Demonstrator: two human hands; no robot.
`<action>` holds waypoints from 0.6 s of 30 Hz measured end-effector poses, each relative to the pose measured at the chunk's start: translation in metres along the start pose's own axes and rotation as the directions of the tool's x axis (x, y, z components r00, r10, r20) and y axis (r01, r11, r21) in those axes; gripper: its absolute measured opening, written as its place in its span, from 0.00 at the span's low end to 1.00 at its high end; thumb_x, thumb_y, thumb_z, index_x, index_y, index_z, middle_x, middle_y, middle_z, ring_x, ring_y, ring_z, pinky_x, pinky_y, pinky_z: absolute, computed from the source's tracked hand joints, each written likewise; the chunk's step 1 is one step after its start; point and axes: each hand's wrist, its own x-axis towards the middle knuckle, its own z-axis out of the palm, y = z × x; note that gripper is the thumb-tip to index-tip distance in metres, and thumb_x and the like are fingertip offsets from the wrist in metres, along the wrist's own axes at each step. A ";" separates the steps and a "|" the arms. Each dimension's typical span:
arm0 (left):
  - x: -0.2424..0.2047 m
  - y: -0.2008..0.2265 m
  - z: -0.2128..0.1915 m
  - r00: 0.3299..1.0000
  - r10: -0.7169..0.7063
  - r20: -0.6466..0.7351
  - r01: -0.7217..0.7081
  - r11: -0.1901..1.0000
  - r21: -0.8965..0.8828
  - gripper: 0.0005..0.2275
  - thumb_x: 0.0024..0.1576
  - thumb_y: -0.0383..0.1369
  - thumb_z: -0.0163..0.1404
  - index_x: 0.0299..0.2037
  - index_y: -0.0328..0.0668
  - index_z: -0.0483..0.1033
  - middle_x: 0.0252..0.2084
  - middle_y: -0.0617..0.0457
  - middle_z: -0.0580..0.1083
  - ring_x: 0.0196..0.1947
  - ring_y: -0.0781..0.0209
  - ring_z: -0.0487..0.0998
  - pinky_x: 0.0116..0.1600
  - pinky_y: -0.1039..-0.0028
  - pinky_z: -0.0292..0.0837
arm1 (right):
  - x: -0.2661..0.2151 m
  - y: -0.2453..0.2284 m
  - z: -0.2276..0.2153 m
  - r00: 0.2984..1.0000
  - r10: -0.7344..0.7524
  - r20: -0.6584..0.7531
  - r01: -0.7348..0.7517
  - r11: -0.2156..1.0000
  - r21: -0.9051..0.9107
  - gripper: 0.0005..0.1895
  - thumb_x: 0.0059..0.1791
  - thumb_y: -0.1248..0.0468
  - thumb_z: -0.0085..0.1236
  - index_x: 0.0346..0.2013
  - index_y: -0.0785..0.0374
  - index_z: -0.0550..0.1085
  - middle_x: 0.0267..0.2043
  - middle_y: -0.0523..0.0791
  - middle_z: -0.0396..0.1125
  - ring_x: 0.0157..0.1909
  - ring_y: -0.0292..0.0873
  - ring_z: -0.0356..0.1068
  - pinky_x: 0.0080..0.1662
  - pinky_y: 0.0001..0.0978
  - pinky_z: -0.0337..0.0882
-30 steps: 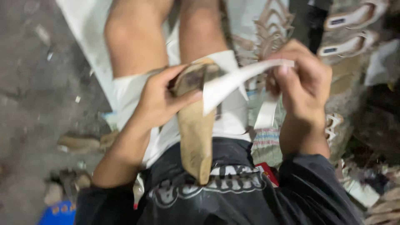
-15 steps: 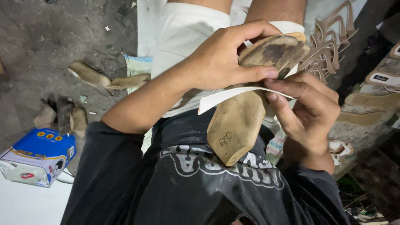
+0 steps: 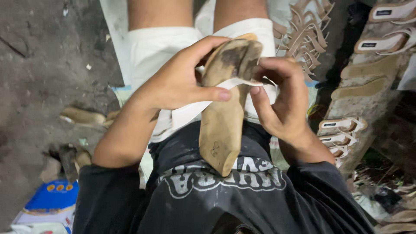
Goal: The person assembles sandals by wrapping white straps around wooden lasts and securing them with a hammer. The person repeatedly picks up a last, wraps the strap, hammers it into place, and sets the finished sandal aside.
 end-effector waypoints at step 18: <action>0.018 0.016 0.000 0.998 -0.062 0.005 0.061 0.997 0.043 0.25 0.58 0.29 0.65 0.62 0.36 0.66 0.56 0.54 0.73 0.58 0.68 0.73 0.63 0.74 0.72 | 0.029 0.010 -0.035 0.971 -0.017 0.240 0.038 0.996 -0.081 0.07 0.54 0.73 0.63 0.47 0.67 0.80 0.39 0.45 0.75 0.39 0.36 0.74 0.40 0.27 0.72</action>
